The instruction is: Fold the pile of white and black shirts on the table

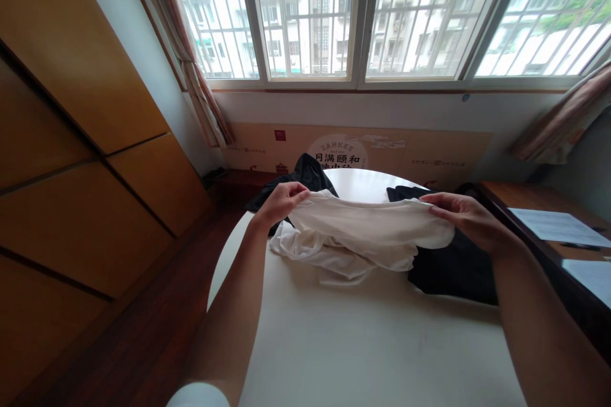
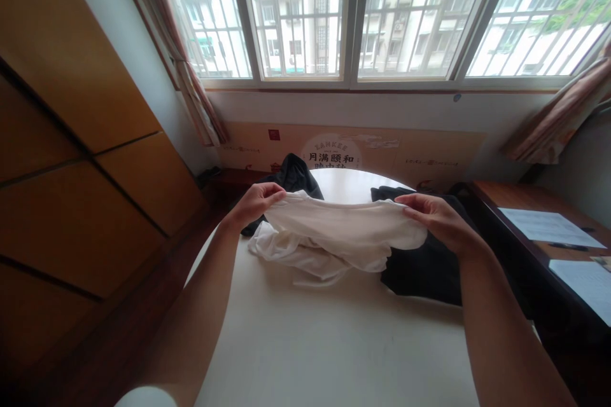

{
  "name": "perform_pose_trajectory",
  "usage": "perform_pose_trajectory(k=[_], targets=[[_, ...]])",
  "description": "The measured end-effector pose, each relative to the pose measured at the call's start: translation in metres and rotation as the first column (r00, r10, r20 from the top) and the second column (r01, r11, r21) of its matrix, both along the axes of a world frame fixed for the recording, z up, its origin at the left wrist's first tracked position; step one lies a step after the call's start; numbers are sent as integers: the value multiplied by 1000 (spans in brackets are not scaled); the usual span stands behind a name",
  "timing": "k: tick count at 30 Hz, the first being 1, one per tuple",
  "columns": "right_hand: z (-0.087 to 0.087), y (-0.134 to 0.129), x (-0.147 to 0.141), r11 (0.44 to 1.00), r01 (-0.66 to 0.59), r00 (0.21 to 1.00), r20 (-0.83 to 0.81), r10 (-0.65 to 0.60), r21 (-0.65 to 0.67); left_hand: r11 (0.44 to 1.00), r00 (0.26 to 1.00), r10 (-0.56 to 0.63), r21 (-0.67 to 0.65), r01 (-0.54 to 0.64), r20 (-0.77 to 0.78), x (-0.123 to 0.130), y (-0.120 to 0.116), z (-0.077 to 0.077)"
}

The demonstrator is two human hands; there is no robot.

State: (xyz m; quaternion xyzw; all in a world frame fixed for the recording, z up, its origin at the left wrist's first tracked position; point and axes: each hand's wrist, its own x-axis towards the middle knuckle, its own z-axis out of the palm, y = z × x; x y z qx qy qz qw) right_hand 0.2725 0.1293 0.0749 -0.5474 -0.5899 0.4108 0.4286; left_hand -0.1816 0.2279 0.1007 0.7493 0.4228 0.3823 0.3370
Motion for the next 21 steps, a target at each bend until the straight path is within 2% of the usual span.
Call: perform_pose_trajectory(k=[4,8,12,16,21], targets=[[-5,3,4,988,-139,990,4,140,-72,999,997,-54,8,53,56,1,-1,0],[-4,3,1,974,-204,975,69,210,-95,999,999,-42,-15,42,10,5,-4,0],[2,0,-9,982,-115,973,182,142,-150,999,997,32,-10,-33,-72,11,-3,-2],[1,1,-13,976,-80,981,160,113,-201,999,995,45,18,-44,-85,11,-1,-4],[-4,5,-8,996,-63,993,93,68,-59,1000,999,-30,-3,30,-40,7,-1,-4]])
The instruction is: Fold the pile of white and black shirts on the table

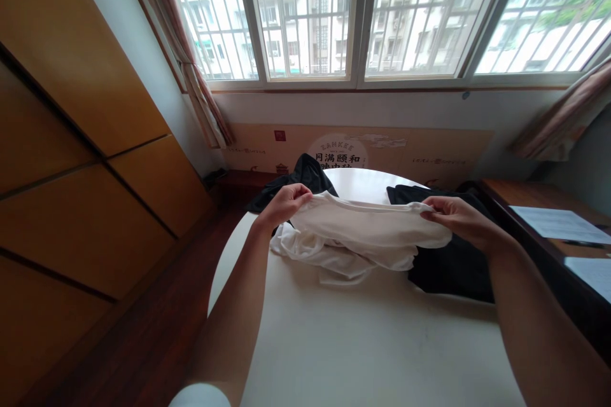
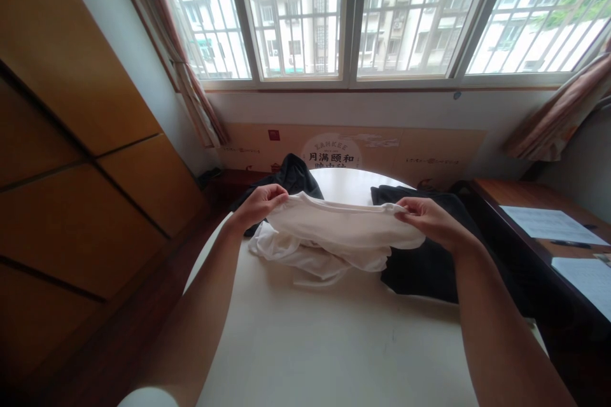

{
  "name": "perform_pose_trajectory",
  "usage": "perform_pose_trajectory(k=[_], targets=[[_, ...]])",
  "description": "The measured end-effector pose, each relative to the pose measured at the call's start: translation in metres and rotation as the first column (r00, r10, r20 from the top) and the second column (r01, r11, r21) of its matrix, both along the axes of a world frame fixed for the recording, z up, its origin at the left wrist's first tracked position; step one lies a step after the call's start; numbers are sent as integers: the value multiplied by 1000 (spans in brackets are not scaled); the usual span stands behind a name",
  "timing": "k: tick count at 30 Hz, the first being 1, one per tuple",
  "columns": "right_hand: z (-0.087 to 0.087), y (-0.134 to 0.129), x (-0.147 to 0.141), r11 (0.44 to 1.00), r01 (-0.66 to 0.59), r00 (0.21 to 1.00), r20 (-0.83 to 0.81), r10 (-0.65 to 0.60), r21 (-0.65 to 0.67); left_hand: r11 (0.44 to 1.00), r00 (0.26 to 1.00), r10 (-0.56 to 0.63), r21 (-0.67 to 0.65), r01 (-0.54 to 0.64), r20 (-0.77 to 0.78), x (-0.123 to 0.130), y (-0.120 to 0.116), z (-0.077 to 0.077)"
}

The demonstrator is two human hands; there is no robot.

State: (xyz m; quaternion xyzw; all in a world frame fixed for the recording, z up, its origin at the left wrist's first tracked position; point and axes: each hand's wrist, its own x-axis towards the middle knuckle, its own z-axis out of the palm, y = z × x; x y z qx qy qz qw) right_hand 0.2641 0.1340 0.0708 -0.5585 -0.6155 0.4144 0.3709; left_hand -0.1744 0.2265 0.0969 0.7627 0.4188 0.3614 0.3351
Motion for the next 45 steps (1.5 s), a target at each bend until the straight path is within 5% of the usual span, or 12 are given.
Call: perform_pose_trajectory(k=[14,21,27,34,45], targets=[[7,-3,-13,1000,-21,996,84,20,22,998,991,34,50,-40,127,10,-1,0],[11,-3,-25,1000,19,999,38,-19,22,1000,999,18,-10,-18,27,15,-8,7],[7,0,-14,993,29,995,91,-40,114,999,998,-3,42,1,57,15,-6,4],[-1,3,4,997,-37,975,219,22,66,1000,986,-27,4,27,164,14,-3,0],[-2,11,-7,948,261,961,40,-272,183,997,994,-15,76,7,113,18,-11,12]])
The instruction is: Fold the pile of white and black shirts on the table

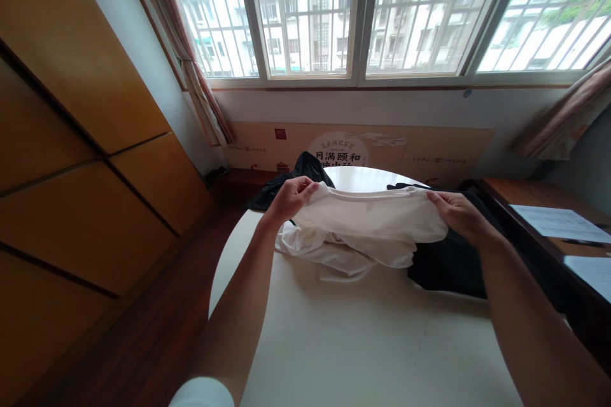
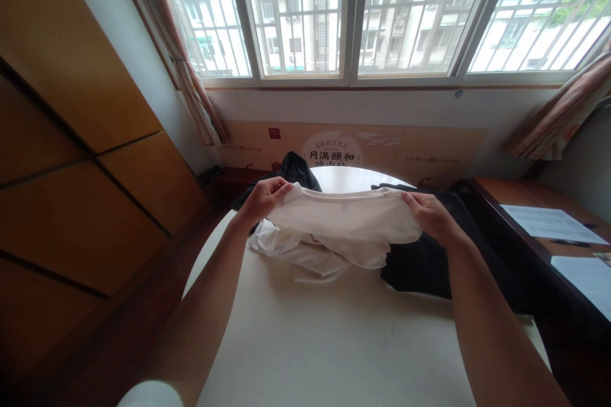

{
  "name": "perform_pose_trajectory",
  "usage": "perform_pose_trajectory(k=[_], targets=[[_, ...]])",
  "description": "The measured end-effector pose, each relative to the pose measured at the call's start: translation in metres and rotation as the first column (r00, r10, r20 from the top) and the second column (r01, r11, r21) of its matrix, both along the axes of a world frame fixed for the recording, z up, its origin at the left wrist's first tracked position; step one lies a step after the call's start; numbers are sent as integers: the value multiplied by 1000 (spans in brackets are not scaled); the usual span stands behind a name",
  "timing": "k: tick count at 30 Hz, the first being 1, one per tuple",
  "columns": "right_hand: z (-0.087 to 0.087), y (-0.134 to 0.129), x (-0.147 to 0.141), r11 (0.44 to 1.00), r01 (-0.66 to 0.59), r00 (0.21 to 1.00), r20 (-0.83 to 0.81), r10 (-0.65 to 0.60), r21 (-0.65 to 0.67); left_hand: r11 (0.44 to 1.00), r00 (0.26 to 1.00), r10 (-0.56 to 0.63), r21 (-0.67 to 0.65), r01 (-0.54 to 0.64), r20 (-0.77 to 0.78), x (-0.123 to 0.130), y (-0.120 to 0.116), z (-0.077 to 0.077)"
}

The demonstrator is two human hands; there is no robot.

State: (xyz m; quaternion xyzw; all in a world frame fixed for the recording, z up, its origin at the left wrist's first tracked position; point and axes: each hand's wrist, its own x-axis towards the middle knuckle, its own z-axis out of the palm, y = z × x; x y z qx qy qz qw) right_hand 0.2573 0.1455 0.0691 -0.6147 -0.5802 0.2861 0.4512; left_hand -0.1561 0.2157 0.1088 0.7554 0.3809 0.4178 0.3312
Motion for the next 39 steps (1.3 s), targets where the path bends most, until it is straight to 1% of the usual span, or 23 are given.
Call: perform_pose_trajectory(k=[3,5,7,9,11,14,17,19,20,21,22,24,25,26,27,29,30,32,34,35,37,38,39], targets=[[-3,4,1,996,53,998,23,-54,70,1000,998,0,-30,2,65,1,1,-2],[-4,5,-1,975,136,981,116,-157,173,999,997,-10,-39,13,82,1,-2,1],[-4,7,-4,934,225,934,212,-288,279,994,994,-79,-75,85,77,2,-9,9],[-4,7,-9,900,288,894,243,-375,328,961,973,-224,-151,231,64,6,-22,20],[-2,7,-16,899,312,905,193,-380,306,876,910,-414,-261,406,28,14,-38,33],[2,5,-31,941,254,967,-37,-252,226,676,738,-674,-433,596,-36,35,-58,42],[7,3,-52,975,95,956,-291,-32,203,516,578,-815,-512,686,-48,57,-67,36],[9,1,-67,981,8,918,-391,70,194,460,522,-852,-534,709,-41,67,-66,27],[10,1,-74,984,-24,899,-427,100,179,474,533,-845,-523,708,-44,70,-65,23],[10,0,-82,985,-51,880,-459,122,163,536,584,-810,-481,694,-60,72,-63,20],[10,-1,-89,986,-81,864,-483,143,148,642,670,-737,-399,655,-85,73,-60,17],[11,-3,-102,981,-153,838,-509,194,122,868,860,-495,-126,481,-125,72,-56,15],[11,-5,-109,975,-191,828,-515,223,114,925,918,-373,26,380,-130,71,-55,15],[12,-7,-115,967,-231,816,-519,254,109,939,948,-288,155,308,-137,71,-53,15],[13,-9,-121,956,-273,802,-523,289,109,928,957,-248,247,280,-153,70,-52,15],[15,-13,-131,928,-357,764,-536,358,111,891,950,-246,341,299,-191,70,-48,12],[15,-15,-135,914,-391,750,-539,384,108,883,947,-255,353,310,-195,70,-46,10],[16,-18,-140,895,-439,747,-520,414,80,899,953,-252,325,295,-168,69,-39,3],[14,-21,-142,905,-422,807,-431,404,59,942,979,-174,272,196,-102,66,-29,-4],[12,-22,-143,921,-386,863,-331,382,59,960,992,-107,253,120,-64,63,-24,-8],[6,-23,-144,954,-291,957,10,291,71,967,998,51,249,-55,22,55,-13,-13],[3,-24,-145,965,-251,948,220,230,71,958,991,120,255,-132,64,49,-8,-14],[0,-25,-145,974,-221,893,412,180,53,946,979,176,259,-196,98,44,-4,-15]])
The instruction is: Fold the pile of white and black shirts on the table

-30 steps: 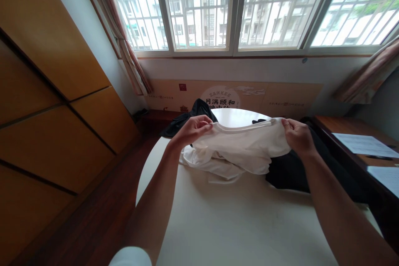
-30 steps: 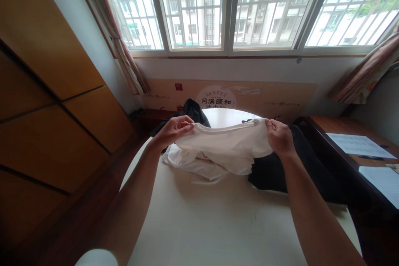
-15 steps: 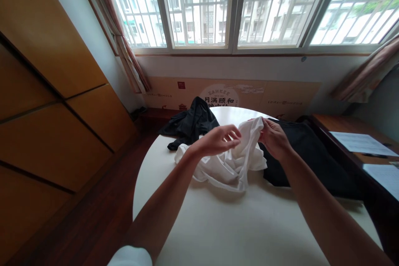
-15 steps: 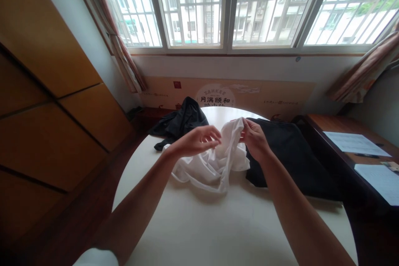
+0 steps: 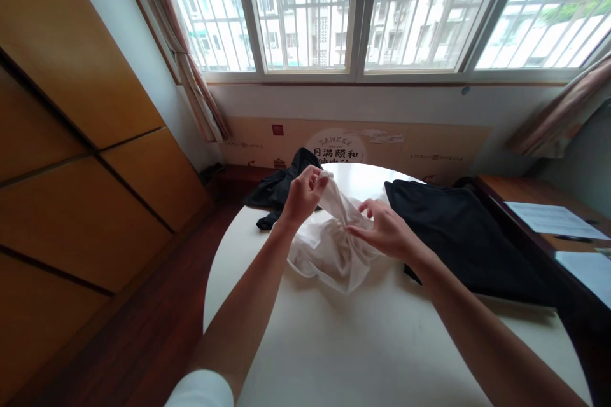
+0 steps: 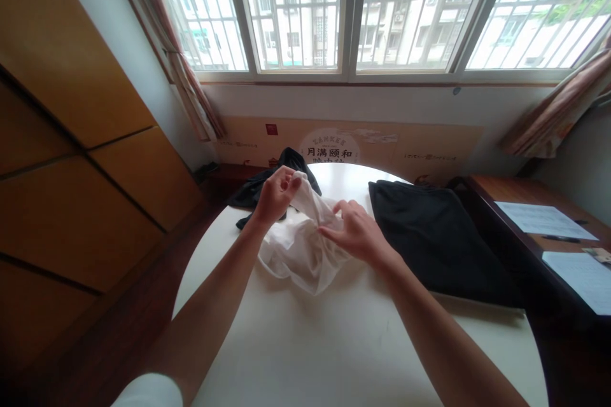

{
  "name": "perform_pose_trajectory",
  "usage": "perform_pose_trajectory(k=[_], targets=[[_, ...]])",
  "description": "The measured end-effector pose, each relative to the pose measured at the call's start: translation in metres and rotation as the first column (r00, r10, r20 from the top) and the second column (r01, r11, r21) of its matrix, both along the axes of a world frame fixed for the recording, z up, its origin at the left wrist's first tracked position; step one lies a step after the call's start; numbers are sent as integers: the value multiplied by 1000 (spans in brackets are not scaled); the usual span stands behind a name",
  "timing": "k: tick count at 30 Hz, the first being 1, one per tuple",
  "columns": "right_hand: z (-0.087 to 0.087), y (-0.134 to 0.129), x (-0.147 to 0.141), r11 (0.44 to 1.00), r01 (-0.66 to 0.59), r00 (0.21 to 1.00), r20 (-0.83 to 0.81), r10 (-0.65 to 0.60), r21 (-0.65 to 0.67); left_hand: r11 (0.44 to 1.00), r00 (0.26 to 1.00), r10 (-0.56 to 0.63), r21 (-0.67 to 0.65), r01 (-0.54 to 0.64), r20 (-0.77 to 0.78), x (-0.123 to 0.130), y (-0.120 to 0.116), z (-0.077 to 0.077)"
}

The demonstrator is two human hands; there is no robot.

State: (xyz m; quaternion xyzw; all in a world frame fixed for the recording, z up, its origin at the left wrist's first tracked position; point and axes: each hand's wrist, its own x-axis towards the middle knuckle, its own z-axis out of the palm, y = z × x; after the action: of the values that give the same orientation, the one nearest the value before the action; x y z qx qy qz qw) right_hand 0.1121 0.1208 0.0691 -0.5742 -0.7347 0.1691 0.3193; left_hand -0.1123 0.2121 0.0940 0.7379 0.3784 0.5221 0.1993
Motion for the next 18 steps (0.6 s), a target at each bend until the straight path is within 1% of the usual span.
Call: perform_pose_trajectory(k=[1,2,3,5,7,8,9,11,12,13,14,15,16,18], targets=[[-3,0,0,1000,31,985,172,-31,4,999,998,52,5,-52,22,-6,3,0],[-4,-1,-1,999,52,954,297,-46,-12,995,994,104,5,-104,35,-11,6,1],[-5,-1,0,997,68,927,371,-50,-37,988,988,152,-2,-152,36,-17,8,3],[-4,-1,1,992,106,908,414,-71,-62,974,974,227,-22,-226,16,-25,9,7],[1,-3,0,988,145,927,355,-120,-45,963,964,266,-37,-266,1,-31,9,9],[4,-5,-1,989,141,945,303,-120,-48,961,961,275,-38,-275,1,-32,9,10],[6,-8,-4,991,112,962,258,-90,-69,959,959,282,-36,-282,2,-32,9,11],[8,-13,-13,985,-17,969,239,57,-170,956,956,292,-27,-292,4,-32,10,11],[7,-15,-17,970,-81,956,259,141,-229,955,955,296,-25,-296,3,-32,10,10],[5,-15,-21,955,-121,938,283,199,-271,955,955,296,-28,-295,3,-32,11,9],[2,-14,-23,947,-141,928,295,228,-288,958,959,284,-38,-284,2,-33,12,9],[-1,-11,-22,944,-157,932,271,239,-291,965,966,257,-55,-257,-3,-35,13,8],[-3,-7,-19,940,-172,951,201,237,-294,973,977,214,-81,-214,-9,-38,14,7],[-5,4,-3,921,-196,981,-54,189,-336,983,995,104,-150,-104,-13,-46,16,7]])
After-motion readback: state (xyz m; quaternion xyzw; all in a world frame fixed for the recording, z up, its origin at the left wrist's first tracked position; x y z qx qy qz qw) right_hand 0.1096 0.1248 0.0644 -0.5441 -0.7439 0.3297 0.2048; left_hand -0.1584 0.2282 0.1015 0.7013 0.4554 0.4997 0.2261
